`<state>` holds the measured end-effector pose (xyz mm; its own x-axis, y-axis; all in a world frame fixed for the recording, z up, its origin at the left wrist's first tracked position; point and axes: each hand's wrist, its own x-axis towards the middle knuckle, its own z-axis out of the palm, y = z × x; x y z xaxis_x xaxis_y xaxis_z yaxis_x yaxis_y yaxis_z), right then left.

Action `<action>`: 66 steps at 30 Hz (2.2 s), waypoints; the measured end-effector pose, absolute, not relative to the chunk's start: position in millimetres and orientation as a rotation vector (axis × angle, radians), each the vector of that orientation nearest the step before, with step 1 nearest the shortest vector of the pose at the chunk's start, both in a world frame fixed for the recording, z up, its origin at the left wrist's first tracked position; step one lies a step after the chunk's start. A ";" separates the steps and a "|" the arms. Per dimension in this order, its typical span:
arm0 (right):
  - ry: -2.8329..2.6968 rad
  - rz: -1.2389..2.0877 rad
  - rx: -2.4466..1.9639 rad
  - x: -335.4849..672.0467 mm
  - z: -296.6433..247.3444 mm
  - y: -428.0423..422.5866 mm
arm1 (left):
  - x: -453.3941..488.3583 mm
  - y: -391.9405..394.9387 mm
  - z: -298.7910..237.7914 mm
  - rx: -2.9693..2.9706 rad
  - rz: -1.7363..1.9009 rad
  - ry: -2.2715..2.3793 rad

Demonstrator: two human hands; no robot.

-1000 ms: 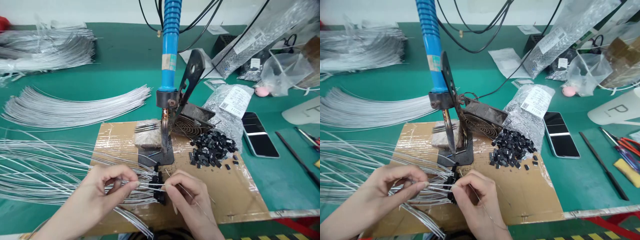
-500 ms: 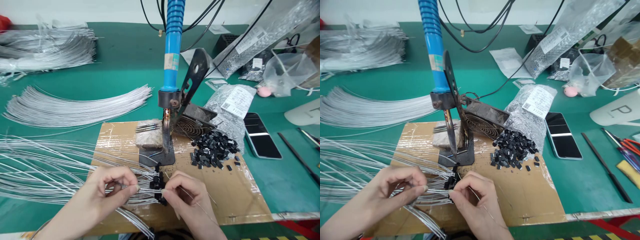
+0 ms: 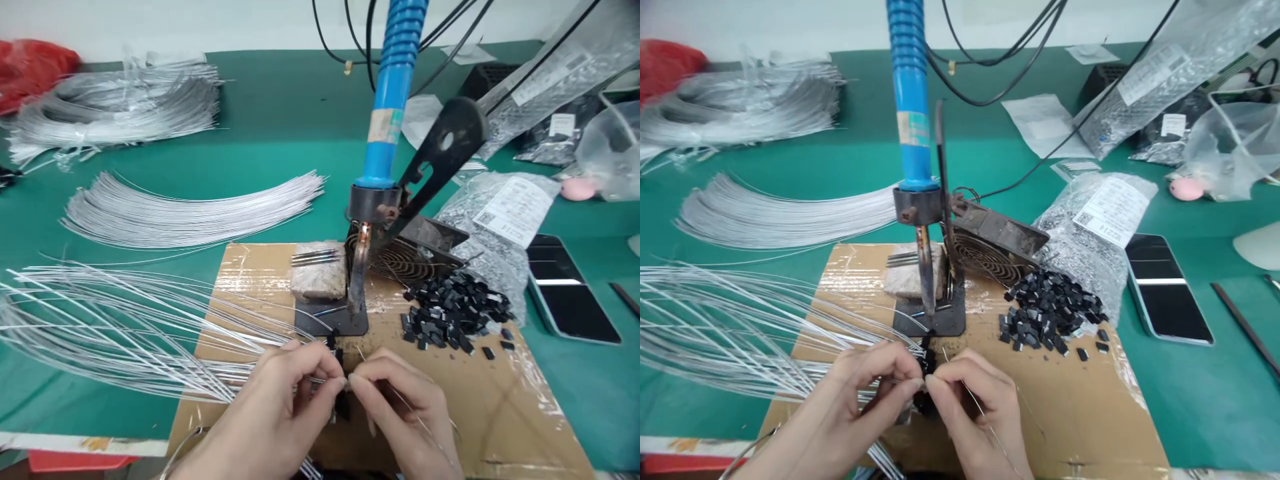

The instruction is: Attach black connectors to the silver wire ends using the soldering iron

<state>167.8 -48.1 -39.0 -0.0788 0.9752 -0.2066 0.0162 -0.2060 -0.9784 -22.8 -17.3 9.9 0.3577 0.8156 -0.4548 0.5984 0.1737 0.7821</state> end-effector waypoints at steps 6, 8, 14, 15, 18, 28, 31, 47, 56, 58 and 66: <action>-0.703 1.390 -1.301 170.0 -44.4 -50.8 | -20.9 -13.2 0.3 1.287 0.460 1.354; -0.615 1.347 -1.323 170.9 -44.8 -51.2 | -19.3 -12.9 -0.9 1.273 0.491 1.362; -0.895 1.246 -1.407 168.3 -36.6 -49.9 | -16.1 -12.8 0.9 1.251 0.515 1.427; -0.935 1.253 -1.423 167.2 -35.0 -49.4 | -16.1 -12.7 1.4 1.250 0.515 1.432; -1.006 1.273 -1.410 163.0 -33.0 -48.0 | -16.6 -12.2 2.0 1.260 0.508 1.415; -1.064 1.271 -1.364 158.4 -35.1 -48.3 | -26.5 -12.1 -3.3 1.442 0.457 1.292; -1.062 1.269 -1.383 158.9 -34.8 -48.7 | -21.9 -13.1 0.0 1.374 0.458 1.342; -0.572 1.608 -1.200 146.5 -32.8 -49.1 | -11.7 -20.1 2.8 1.247 0.570 1.473; -0.379 1.670 -1.162 140.9 -31.9 -48.0 | -14.3 -22.8 -3.5 1.286 0.571 1.467; -0.368 1.692 -1.156 141.6 -31.4 -47.8 | -14.5 -23.5 -4.5 1.287 0.590 1.467; -0.372 1.736 -1.140 145.7 -31.9 -48.3 | -13.4 -24.4 -5.4 1.287 0.640 1.445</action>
<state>145.7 -48.3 -31.9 -0.0713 0.8503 -0.5215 -0.5619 -0.4662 -0.6833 -13.4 -24.4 -5.4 0.1277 0.9297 -0.3455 0.3687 0.2789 0.8867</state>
